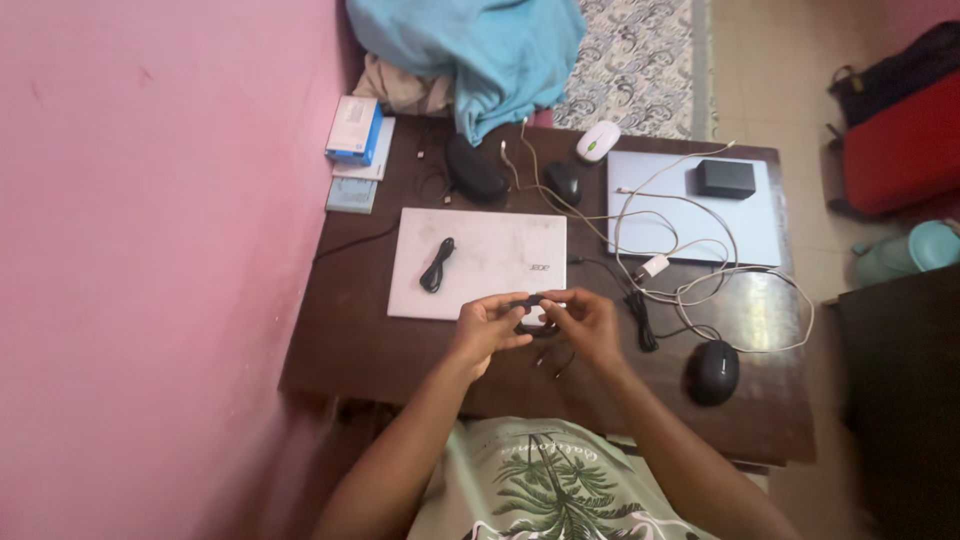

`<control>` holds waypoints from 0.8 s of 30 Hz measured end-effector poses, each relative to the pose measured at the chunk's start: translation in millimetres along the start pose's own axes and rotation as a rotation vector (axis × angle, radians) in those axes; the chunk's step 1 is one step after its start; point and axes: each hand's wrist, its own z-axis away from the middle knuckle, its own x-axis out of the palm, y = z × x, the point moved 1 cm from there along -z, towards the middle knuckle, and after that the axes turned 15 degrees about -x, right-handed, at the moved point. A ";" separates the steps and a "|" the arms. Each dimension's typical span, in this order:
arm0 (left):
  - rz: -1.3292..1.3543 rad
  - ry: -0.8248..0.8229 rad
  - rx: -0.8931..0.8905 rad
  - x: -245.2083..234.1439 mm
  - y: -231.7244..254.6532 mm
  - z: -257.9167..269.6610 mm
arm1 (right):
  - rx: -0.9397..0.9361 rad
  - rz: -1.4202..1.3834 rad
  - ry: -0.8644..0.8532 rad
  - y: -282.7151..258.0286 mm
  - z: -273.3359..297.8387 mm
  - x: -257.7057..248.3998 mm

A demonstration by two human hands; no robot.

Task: The person organizes several black cables on a desk. They coil each cable by hand, place it into a clear plastic bag, and then set the bagged cable aside. The person repeats this process for multiple cables.

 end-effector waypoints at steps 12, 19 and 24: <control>0.000 0.014 0.024 -34.0 -13.9 26.8 | 0.348 -0.468 -0.088 -6.4 9.2 29.8; -0.148 0.046 0.160 -53.2 12.3 29.0 | 0.181 -0.319 -0.015 -4.0 -4.9 59.4; -0.256 0.164 0.239 -62.4 29.0 43.1 | 0.201 -0.181 -0.023 -13.3 -16.0 87.4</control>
